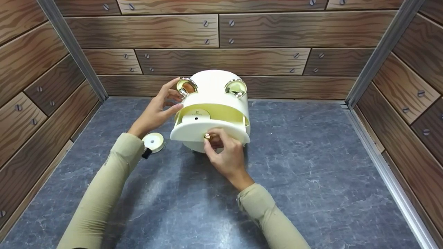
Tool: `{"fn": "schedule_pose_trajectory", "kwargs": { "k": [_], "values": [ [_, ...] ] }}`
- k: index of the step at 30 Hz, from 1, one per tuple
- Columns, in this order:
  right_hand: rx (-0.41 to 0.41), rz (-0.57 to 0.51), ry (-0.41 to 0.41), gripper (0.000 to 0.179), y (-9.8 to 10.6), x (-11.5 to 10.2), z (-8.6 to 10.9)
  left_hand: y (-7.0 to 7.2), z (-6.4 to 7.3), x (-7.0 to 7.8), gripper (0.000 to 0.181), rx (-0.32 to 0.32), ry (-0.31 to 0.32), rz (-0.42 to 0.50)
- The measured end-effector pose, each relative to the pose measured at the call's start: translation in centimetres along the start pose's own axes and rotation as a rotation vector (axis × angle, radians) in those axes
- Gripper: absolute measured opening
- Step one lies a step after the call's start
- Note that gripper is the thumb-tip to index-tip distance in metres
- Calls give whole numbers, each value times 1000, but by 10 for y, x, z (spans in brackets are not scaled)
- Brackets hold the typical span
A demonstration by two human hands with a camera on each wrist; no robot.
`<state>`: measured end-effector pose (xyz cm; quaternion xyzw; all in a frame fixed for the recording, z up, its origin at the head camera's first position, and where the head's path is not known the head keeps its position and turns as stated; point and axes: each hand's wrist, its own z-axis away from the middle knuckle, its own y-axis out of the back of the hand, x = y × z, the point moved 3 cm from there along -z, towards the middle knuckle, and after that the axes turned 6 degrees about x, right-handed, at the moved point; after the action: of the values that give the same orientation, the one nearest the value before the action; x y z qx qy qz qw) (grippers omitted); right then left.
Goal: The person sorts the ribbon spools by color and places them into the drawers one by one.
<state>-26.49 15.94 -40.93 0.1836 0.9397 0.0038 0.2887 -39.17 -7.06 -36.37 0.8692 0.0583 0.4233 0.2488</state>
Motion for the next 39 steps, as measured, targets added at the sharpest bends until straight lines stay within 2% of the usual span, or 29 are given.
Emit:
{"fn": "schedule_pose_trajectory", "kwargs": {
  "k": [11, 26, 29, 35, 39],
  "values": [
    [5, 15, 3, 19, -3, 8, -7, -1, -1, -1, 73, -1, -22, -15],
    [9, 38, 2, 21, -9, 22, -16, 0, -1, -2, 74, -1, -14, -4],
    [10, 50, -11, 20, -10, 19, -19, 0, -1, -2, 74, 0, -17, -4],
    [9, 43, -32, 18, -11, 1, -27, 0, -1, -2, 74, 0, -11, -11],
    [15, 52, -29, 18, -12, 0, -29, 0, -1, -2, 74, 1, -14, -7]
  ]
}}
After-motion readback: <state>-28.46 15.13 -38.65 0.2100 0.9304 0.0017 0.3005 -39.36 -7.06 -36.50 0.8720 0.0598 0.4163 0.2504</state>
